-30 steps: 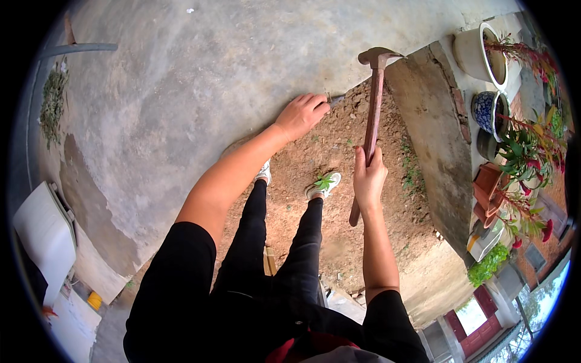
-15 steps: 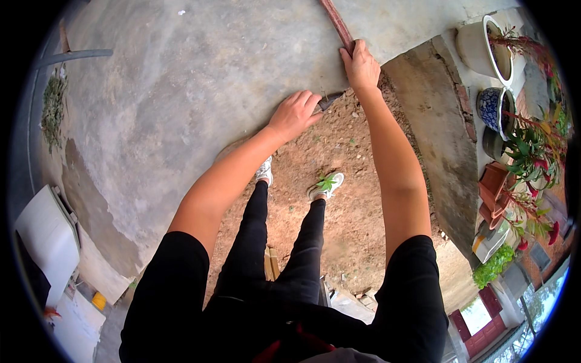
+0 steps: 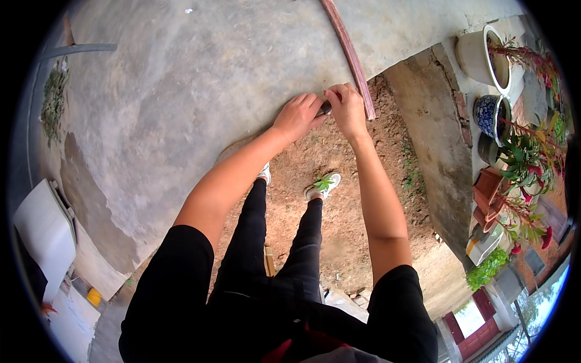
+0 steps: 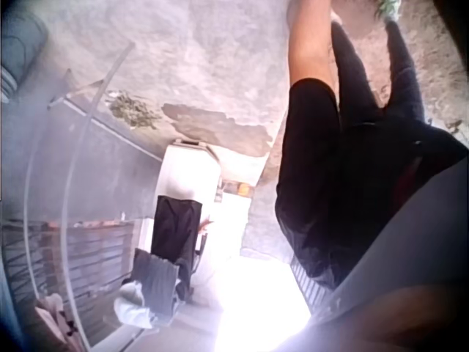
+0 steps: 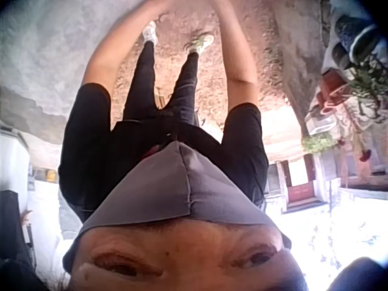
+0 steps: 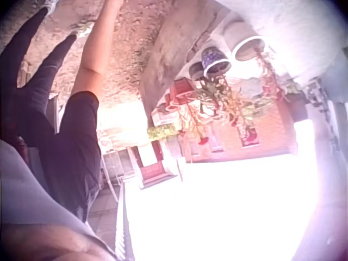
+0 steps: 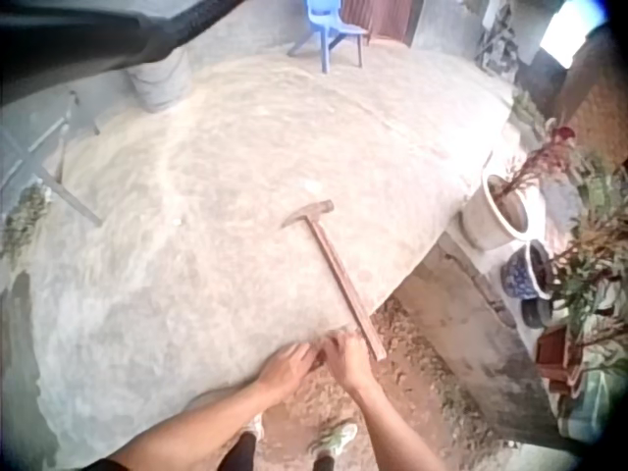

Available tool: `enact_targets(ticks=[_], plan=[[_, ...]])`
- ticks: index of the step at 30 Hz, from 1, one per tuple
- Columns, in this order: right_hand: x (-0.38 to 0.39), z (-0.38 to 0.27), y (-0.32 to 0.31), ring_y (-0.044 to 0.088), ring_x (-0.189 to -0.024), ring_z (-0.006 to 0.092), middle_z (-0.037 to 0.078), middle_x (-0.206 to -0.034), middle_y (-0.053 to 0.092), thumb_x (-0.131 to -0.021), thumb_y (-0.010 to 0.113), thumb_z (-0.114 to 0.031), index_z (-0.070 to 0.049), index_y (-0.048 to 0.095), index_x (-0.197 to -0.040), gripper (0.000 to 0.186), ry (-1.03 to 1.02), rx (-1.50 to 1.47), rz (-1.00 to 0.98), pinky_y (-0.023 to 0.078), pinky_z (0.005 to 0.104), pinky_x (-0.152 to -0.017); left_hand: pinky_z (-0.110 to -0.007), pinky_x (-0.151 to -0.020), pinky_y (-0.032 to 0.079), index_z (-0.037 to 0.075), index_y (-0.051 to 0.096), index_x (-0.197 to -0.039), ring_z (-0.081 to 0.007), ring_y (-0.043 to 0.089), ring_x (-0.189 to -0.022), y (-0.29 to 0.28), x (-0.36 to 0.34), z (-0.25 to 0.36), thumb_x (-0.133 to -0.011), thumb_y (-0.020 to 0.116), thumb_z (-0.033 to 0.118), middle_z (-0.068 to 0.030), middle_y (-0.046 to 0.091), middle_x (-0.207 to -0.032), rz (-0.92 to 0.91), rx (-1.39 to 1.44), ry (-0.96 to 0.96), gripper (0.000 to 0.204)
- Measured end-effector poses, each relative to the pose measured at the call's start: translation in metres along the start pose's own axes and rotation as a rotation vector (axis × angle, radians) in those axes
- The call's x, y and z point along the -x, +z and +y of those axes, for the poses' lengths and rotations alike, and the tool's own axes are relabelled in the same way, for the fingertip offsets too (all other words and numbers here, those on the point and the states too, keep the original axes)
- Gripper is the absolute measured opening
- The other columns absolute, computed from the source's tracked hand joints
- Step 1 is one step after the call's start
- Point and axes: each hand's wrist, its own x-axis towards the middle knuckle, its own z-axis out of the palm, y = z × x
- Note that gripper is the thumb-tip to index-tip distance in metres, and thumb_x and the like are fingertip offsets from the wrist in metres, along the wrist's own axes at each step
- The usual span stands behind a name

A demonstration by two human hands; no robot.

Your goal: The person holds a sickle and a hammer, then uses the hammer to strike the sickle's head, likely to tighten the metal head onto the wooden handle. The person repeatedly strikes the tool while holding it against a concrete surface.

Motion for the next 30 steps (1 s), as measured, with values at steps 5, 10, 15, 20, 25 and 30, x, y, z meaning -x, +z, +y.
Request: enact_targets(ticks=[5,10,15,20,25,30], plan=[[0.005,-0.025,-0.050,0.061,-0.071,0.0124,0.004,-0.081,0.062,-0.097,0.060,-0.019,-0.001,0.063,-0.098,0.019,0.357,-1.145,0.020,0.052,0.0257,-0.064,-0.040,-0.077,0.052,0.004,0.059,-0.105,-0.0299,0.060,-0.092,-0.008,0.003,0.001,-0.083,0.071,0.025,-0.0117,0.057,-0.097,0.053,-0.006,-0.002,0.033],[0.027,-0.051,-0.066,0.063,-0.074,0.0124,0.004,-0.085,0.065,-0.096,0.063,-0.015,-0.002,0.065,-0.103,0.016,0.421,-1.381,0.009,0.055,0.0254,-0.070,-0.038,-0.072,0.053,0.002,0.058,-0.110,-0.0294,0.062,-0.083,-0.063,0.012,0.002,-0.085,0.071,0.027,-0.0121,0.058,-0.098,0.121,0.055,-0.060,0.038],[0.032,-0.053,-0.044,0.064,-0.074,0.0118,0.004,-0.085,0.067,-0.095,0.064,-0.014,-0.002,0.065,-0.101,0.014,0.460,-1.466,0.015,0.056,0.0253,-0.070,-0.030,-0.068,0.049,-0.002,0.061,-0.105,-0.0194,0.059,-0.073,-0.152,0.019,-0.049,-0.089,0.069,0.026,-0.0080,0.059,-0.088,0.155,0.270,-0.393,0.033],[0.018,-0.043,0.013,0.067,-0.076,0.0146,0.008,-0.085,0.067,-0.096,0.061,-0.011,-0.002,0.062,-0.096,0.009,0.706,-1.489,0.094,0.059,0.0266,-0.071,-0.026,-0.069,0.047,0.000,0.065,-0.109,-0.0109,0.055,-0.075,-0.190,0.045,-0.156,-0.091,0.068,0.031,-0.0037,0.060,-0.085,0.294,0.450,-0.635,0.036],[0.007,-0.025,0.057,0.067,-0.076,0.0163,0.008,-0.086,0.066,-0.097,0.057,-0.009,-0.001,0.058,-0.098,0.009,0.729,-1.415,0.169,0.060,0.0273,-0.065,-0.029,-0.072,0.048,0.000,0.065,-0.111,-0.0149,0.057,-0.076,-0.205,0.065,-0.220,-0.091,0.067,0.032,-0.0073,0.061,-0.089,0.280,0.294,-0.675,0.038],[0.010,-0.009,0.091,0.067,-0.074,0.0172,0.008,-0.084,0.065,-0.097,0.057,-0.009,-0.001,0.058,-0.098,0.009,0.886,-1.361,0.321,0.060,0.0266,-0.063,-0.035,-0.077,0.050,0.003,0.066,-0.109,-0.0237,0.060,-0.085,-0.203,0.071,-0.212,-0.088,0.069,0.027,-0.0095,0.061,-0.095,0.373,-0.090,-0.563,0.032]])
